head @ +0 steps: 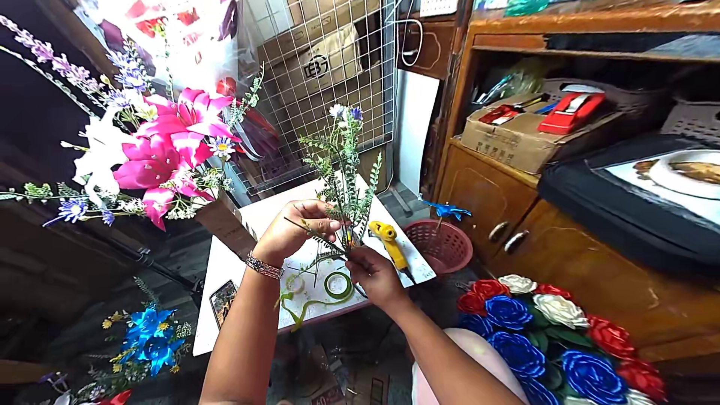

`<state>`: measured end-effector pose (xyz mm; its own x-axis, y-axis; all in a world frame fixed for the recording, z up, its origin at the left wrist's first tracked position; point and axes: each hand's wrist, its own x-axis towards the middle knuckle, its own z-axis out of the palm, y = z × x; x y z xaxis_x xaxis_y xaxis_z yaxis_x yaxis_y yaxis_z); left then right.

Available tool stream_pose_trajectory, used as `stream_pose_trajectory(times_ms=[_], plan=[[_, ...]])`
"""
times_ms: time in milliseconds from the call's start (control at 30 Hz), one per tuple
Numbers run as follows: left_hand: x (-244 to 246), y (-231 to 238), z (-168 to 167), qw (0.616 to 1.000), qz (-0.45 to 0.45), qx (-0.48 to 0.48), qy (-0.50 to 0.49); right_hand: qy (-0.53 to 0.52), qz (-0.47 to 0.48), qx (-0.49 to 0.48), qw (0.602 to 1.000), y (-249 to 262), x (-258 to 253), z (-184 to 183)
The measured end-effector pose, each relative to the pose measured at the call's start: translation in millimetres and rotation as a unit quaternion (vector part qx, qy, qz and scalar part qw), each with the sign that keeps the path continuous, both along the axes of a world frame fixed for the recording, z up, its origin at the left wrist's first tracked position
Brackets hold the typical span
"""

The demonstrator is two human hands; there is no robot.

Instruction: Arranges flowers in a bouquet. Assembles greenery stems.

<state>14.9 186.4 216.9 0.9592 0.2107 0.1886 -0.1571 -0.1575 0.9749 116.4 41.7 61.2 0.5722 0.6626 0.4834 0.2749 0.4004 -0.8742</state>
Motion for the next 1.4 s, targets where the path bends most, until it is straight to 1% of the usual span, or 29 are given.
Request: stream_pose_trajectory(times_ms=[100,267,367,600,800,900,1100,1200,1333,1400], plan=[[-1,-4,3,0.998,0.021,0.051,0.016,-0.012,-0.008,-0.012,1.0,1,1,-1],[4,-1,-6,0.999,0.025,0.032,0.005,-0.016,-0.02,-0.017,1.0,0,0,-1],[4,5,-14,1.0,-0.01,-0.008,-0.021,-0.018,-0.023,-0.033,0.999,-2,1,2],[-3,13,-26,0.997,-0.055,-0.037,-0.041,-0.039,-0.025,-0.022,0.999,-3,1,0],[-4,18,-32,0.993,-0.09,-0.033,-0.073,-0.026,-0.026,-0.005,0.999,0,1,-3],[-6,19,-33,0.993,-0.075,-0.042,-0.081,-0.03,-0.034,-0.005,0.999,1,0,-3],[-9,6,-29,0.995,0.017,-0.038,-0.089,-0.039,-0.044,0.016,0.998,2,1,-4],[-9,2,-28,0.995,0.017,-0.051,-0.089,-0.031,-0.042,0.022,0.998,4,2,-4],[-8,6,-33,0.993,-0.032,-0.047,-0.103,-0.024,-0.047,0.022,0.998,4,4,-4],[-11,4,-34,0.992,-0.022,-0.041,-0.118,-0.032,-0.058,0.031,0.997,4,4,-4]])
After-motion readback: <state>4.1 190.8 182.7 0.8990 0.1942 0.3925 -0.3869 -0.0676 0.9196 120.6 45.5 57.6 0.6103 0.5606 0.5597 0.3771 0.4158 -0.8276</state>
